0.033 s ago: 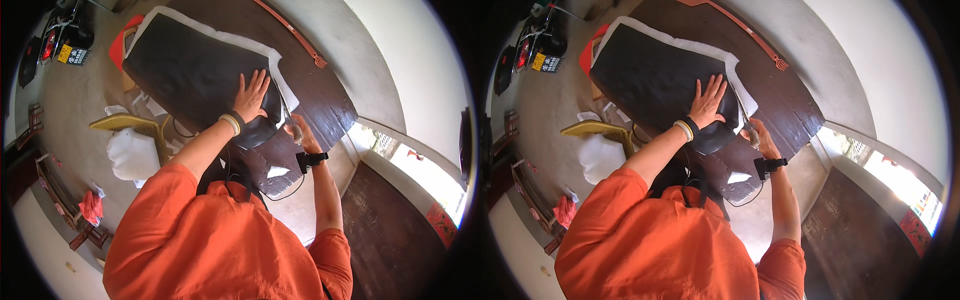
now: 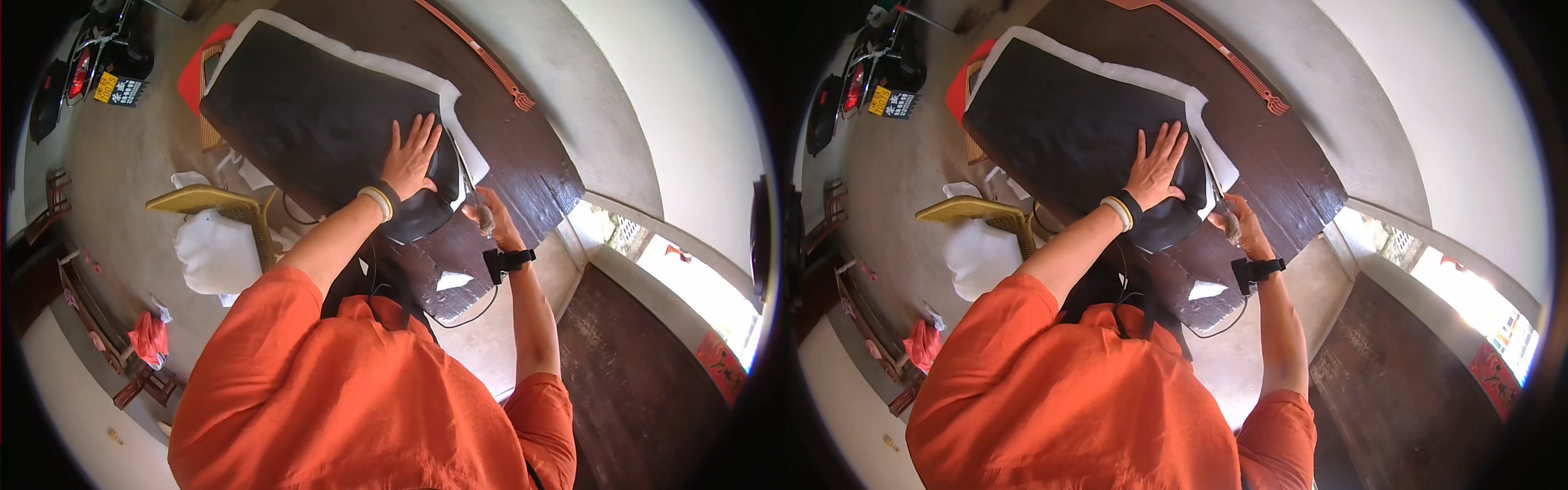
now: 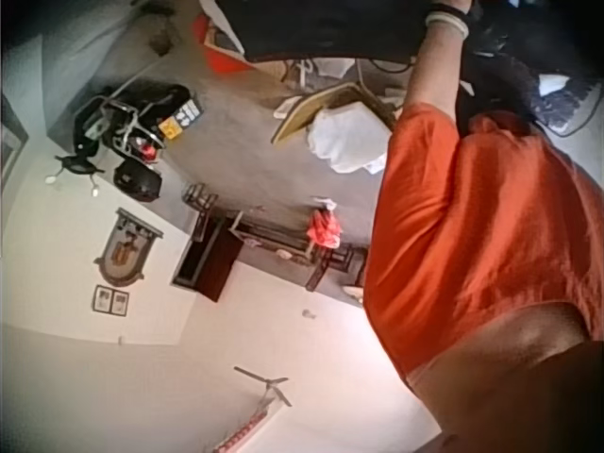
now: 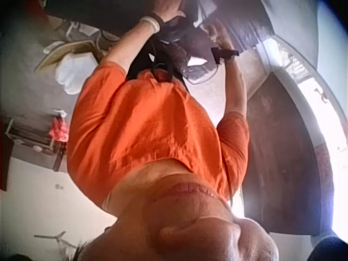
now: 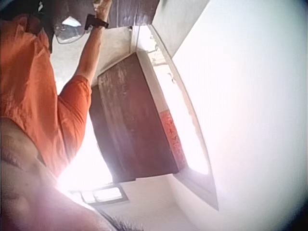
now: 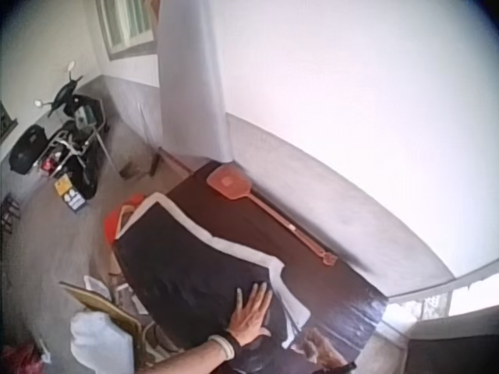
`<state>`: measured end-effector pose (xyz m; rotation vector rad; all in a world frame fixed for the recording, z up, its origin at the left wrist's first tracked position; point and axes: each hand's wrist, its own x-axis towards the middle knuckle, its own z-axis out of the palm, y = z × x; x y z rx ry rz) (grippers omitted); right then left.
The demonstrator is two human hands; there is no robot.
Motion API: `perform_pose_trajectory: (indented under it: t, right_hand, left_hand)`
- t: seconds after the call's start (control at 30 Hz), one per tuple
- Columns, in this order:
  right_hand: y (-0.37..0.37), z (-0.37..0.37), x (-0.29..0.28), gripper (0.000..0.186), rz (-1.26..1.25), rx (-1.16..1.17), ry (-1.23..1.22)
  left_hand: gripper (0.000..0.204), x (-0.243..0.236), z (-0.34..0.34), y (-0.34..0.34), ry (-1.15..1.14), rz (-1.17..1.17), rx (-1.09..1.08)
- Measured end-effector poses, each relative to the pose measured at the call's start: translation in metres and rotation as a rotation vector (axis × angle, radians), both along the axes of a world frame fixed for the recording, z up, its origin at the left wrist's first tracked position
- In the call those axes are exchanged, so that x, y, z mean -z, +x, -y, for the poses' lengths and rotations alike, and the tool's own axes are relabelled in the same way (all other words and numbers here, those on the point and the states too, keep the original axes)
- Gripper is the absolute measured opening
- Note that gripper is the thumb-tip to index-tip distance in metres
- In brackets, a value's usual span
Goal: The person cuts a dark gray piece of fabric with scissors while it is laid over a white padding material on a table.
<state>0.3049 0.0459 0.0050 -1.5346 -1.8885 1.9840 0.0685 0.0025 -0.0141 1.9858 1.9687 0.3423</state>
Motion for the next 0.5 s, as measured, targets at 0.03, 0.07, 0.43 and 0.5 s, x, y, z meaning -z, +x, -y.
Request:
perform_pose_trajectory:
  t: [0.03, 0.07, 0.43, 0.5]
  right_hand:
    - [0.002, 0.000, 0.002, 0.067, 0.039, -0.018, -0.006]
    - [0.003, -0.001, 0.002, 0.065, 0.078, -0.036, -0.012]
    - [-0.027, -0.002, 0.021, 0.067, -0.089, 0.122, -0.042]
    - [-0.022, -0.001, 0.030, 0.066, -0.055, 0.152, -0.056]
  left_hand:
    - [0.117, 0.000, -0.001, 0.000, -0.011, -0.002, 0.005]
    - [0.117, 0.000, -0.002, 0.000, -0.021, -0.005, 0.010]
    - [0.122, 0.001, -0.001, -0.002, -0.039, 0.020, -0.001]
    - [0.118, -0.003, -0.003, 0.000, -0.039, 0.048, -0.006]
